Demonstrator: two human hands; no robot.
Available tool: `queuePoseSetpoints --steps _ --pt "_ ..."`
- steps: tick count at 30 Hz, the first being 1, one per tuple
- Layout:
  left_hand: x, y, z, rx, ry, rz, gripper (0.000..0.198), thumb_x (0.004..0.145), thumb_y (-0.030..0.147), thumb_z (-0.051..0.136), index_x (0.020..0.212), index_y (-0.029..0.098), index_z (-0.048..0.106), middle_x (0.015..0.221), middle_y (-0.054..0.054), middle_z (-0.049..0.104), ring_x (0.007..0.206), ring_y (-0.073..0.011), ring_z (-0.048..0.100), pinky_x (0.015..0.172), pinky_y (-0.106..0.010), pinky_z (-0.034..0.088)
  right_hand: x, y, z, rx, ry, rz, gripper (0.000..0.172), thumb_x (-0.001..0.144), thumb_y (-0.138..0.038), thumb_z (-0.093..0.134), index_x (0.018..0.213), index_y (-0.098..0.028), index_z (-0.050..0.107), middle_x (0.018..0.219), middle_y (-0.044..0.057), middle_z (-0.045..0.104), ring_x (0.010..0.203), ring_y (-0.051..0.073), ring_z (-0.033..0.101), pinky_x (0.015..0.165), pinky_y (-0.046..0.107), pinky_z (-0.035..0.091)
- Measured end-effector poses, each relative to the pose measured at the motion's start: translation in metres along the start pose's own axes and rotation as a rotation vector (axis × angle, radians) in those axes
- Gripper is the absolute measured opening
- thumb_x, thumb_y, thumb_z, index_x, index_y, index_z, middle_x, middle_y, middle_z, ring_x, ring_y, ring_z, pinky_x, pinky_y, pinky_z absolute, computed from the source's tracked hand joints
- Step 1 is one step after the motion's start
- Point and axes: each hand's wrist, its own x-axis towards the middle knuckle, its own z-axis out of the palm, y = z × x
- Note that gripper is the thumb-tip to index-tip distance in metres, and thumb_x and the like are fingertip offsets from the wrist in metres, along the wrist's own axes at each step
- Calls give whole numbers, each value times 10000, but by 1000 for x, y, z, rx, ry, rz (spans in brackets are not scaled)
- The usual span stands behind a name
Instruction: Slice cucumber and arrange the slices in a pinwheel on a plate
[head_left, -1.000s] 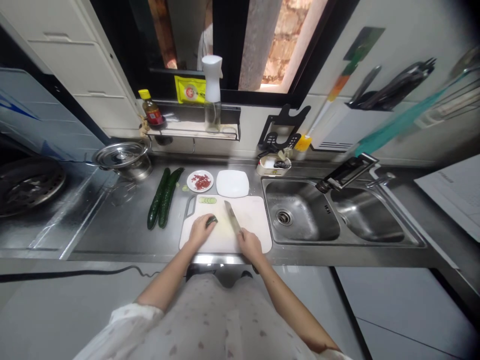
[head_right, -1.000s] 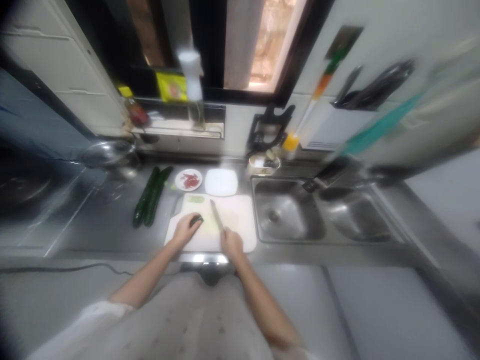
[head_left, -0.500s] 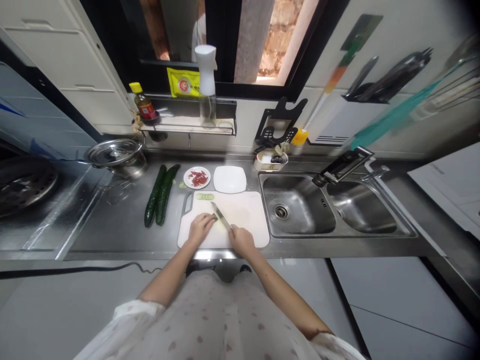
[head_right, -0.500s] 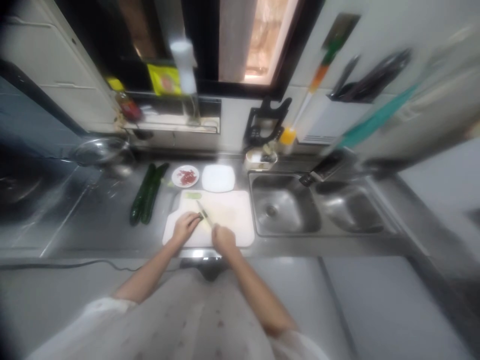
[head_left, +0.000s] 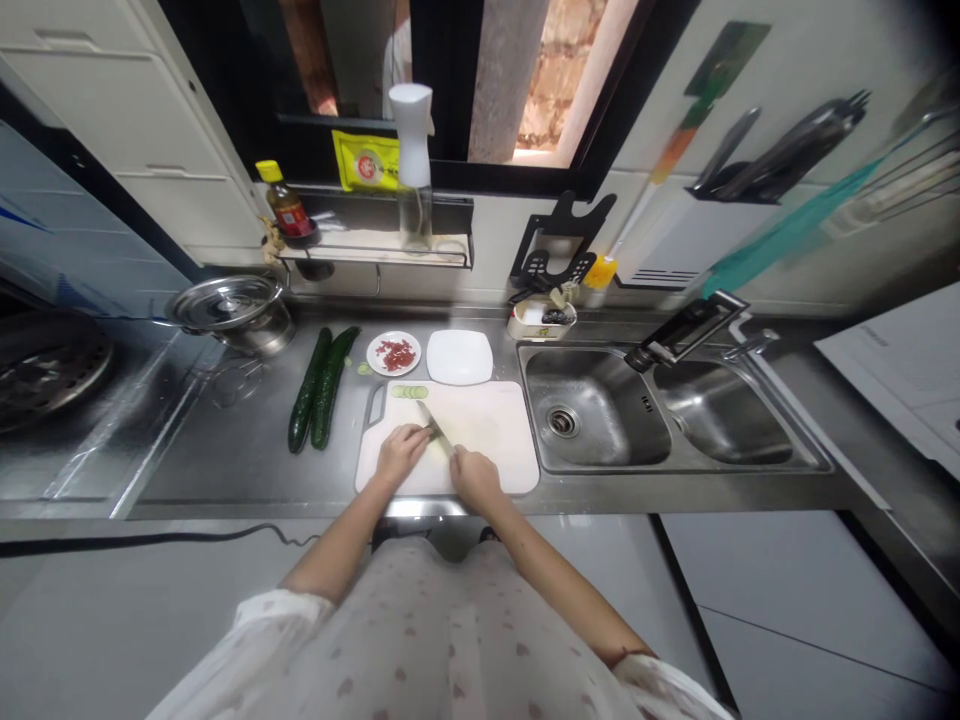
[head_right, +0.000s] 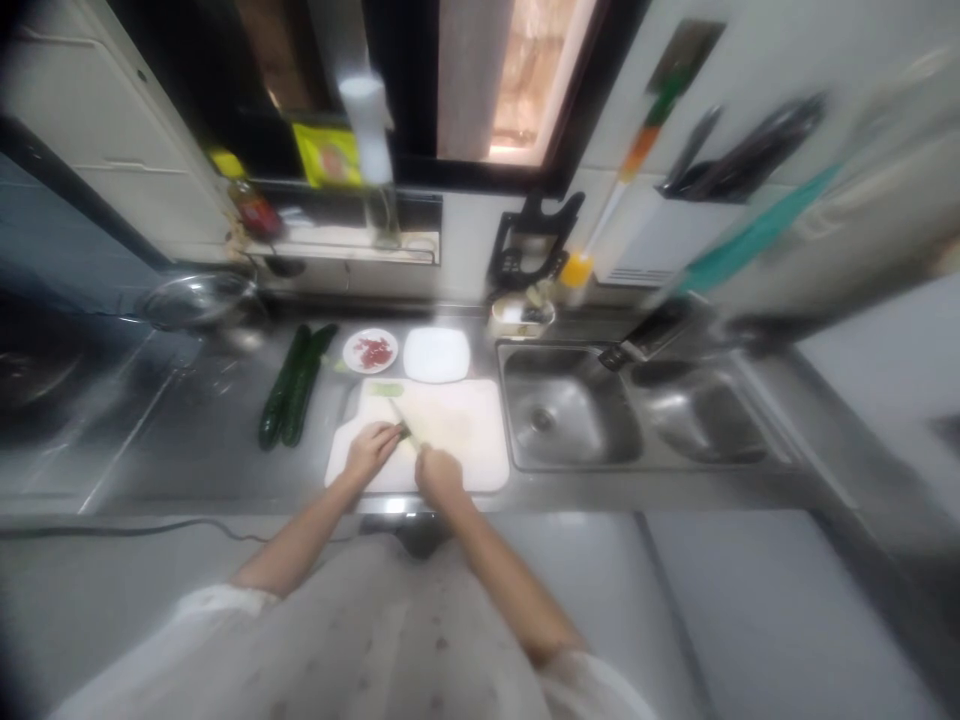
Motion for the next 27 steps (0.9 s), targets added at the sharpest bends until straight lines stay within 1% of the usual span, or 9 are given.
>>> queuePoseSetpoints --steps 13,18,23,27 --pt "-1 -1 2 27 2 31 285 941 288 449 1131 249 658 996 -68 634 932 -183 564 832 -326 488 5 -6 7 -19 -2 -7 339 978 -213 284 1127 -128 576 937 148 688 928 212 650 757 281 444" --pt "-1 -4 4 19 -5 24 282 938 285 455 1131 255 658 989 -73 628 938 -186 566 847 -335 487 7 -8 5 -29 -27 -28 320 959 -172 307 1128 -114 573 960 152 687 930 224 653 757 291 458" --pt "0 -5 4 5 -15 33 280 938 285 454 1129 256 657 996 -75 627 941 -189 563 848 -346 487 2 -9 3 -27 -50 -13 310 957 -164 321 1131 -113 572 979 156 685 949 220 651 768 283 459" --pt "0 -4 4 -8 -11 36 278 935 277 459 1132 259 654 1001 -73 623 943 -189 561 846 -345 487 -6 -6 2 -30 -93 18 311 949 -158 329 1133 -120 577 992 160 684 961 224 650 770 284 456"
